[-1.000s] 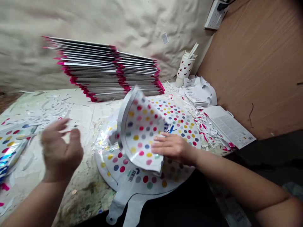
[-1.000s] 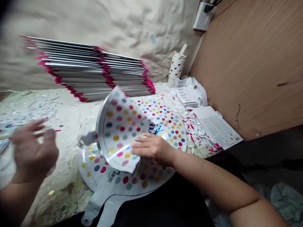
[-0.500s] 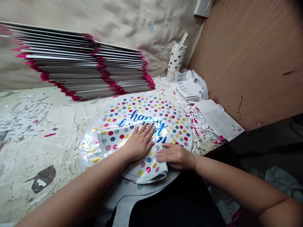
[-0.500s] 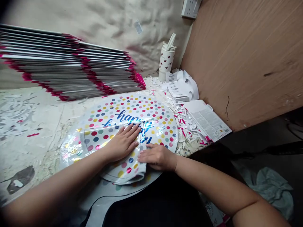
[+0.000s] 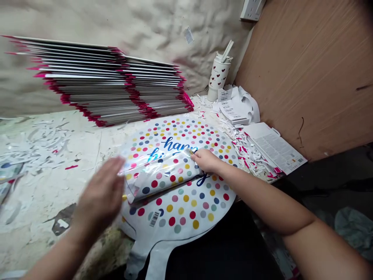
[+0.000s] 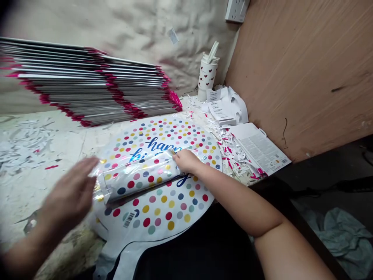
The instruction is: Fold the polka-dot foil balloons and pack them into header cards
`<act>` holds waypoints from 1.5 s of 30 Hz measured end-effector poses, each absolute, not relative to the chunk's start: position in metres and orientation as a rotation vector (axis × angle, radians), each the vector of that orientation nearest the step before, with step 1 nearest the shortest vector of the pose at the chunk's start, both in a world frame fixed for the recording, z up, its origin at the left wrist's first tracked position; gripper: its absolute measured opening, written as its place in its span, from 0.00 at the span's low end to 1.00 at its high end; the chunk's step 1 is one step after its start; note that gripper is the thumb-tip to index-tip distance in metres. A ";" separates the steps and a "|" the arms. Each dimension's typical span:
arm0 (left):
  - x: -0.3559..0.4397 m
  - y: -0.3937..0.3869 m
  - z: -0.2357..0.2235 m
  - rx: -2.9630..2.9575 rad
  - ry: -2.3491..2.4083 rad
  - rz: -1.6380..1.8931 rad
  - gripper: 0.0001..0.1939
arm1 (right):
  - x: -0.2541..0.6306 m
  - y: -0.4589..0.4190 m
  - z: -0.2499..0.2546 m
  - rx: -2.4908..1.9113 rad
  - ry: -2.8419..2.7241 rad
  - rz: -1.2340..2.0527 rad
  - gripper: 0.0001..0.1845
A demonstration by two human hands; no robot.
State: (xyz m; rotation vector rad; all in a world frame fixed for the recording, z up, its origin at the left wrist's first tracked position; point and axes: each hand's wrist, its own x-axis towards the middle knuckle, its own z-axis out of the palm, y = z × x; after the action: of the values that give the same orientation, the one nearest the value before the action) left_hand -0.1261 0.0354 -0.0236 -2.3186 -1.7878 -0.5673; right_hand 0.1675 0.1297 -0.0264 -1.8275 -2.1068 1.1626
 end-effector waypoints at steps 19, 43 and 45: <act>-0.048 0.017 -0.055 -2.871 -1.517 -0.030 0.32 | 0.170 0.097 -0.032 -1.566 -2.592 0.452 0.41; 0.014 0.018 -0.053 -3.270 -0.816 -0.286 0.25 | 0.263 0.020 -0.064 -0.656 -2.583 0.057 0.27; 0.013 0.015 -0.052 -3.219 -0.810 -0.330 0.22 | 0.265 0.018 -0.062 -0.592 -2.629 0.119 0.19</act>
State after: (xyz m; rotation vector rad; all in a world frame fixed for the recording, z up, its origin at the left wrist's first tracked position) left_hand 0.0127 0.0145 -0.0520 -3.2186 -0.8097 -0.3299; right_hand 0.2648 0.0183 -0.0621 -0.5916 -2.6286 0.1194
